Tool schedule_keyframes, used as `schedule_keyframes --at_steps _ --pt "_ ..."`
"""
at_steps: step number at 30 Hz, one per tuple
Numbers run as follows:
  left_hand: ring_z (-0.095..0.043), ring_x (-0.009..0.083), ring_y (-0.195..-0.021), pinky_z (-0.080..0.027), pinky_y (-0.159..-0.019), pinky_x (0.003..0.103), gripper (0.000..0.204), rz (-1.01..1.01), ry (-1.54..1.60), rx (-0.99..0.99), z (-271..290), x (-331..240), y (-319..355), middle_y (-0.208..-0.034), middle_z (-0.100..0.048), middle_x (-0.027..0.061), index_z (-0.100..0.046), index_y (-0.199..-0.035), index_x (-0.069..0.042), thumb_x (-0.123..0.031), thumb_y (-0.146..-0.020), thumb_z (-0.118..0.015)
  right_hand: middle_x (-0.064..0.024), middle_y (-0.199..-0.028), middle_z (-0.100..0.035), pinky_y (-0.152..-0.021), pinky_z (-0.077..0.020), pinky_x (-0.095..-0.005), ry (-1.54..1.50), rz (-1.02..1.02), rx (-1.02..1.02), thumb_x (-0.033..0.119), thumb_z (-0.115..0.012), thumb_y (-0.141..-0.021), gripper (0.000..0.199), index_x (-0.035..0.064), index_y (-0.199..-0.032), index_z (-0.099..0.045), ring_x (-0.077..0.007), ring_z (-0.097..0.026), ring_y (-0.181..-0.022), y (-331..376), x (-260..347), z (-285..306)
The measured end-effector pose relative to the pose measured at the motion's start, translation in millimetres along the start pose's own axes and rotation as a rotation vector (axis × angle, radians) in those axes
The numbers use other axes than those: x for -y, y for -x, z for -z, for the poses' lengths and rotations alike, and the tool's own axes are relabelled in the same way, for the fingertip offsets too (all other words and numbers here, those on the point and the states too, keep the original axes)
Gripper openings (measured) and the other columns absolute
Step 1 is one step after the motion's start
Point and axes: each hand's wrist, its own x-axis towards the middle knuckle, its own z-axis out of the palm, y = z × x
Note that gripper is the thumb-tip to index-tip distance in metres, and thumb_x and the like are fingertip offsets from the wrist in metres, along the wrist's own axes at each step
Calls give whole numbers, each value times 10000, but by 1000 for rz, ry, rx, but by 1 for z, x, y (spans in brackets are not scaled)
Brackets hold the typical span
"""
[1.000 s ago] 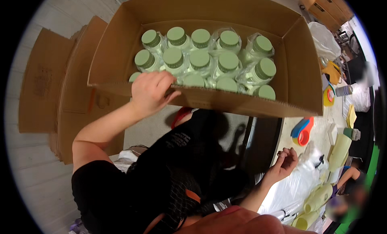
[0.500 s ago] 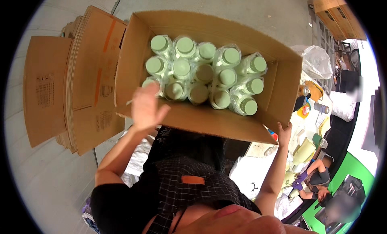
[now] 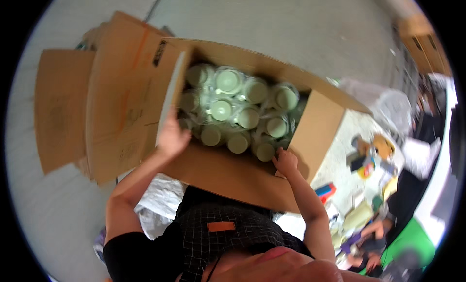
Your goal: The person assembles plastic pitchers by placing green lids onto yellow bodies, wraps the assembled pitchers in plastic bags, and places them into a cardboard box. After filling the box, the person folds the flaps and uses a tape dispenser to seal it.
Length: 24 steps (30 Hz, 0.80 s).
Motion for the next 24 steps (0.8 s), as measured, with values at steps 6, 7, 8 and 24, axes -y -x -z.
schedule_keyframes --at_steps 6,7,8,24 --pt "-160 377 -1494 -195 -1185 557 905 86 -383 197 -111 -37 -82 -1601 -179 212 -272 -1492 2 -312 -779 -731 -117 -783 -681 -509 -572 -351 -1410 -187 383 270 -577 -978 273 26 -1098 -600 -249 -691 -616 -60 -31 -1" --pt "-173 378 -1489 -200 -1187 549 840 15 -433 146 -104 -33 -91 -1596 -188 216 -291 -1494 -28 -251 -795 -698 -122 -772 -677 -535 -580 -349 -1410 -190 402 273 -568 -985 285 9 -1089 -595 -244 -691 -626 -60 -30 0" --pt "-186 380 -1484 -206 -1188 542 785 -61 -487 98 -95 -28 -94 -1591 -197 219 -309 -1497 -59 -189 -810 -666 -123 -766 -677 -539 -581 -349 -1382 -196 427 270 -563 -987 285 6 -1088 -597 -243 -691 -628 -64 -26 1" --pt "-478 259 -1235 -308 -1117 509 505 -568 -191 -437 4 -131 -212 -1356 -525 64 -542 -1314 -129 -158 -815 -614 -143 -747 -685 -485 -550 -362 -1320 -319 371 213 -606 -927 236 9 -1046 -613 -261 -678 -572 -82 -31 -14"
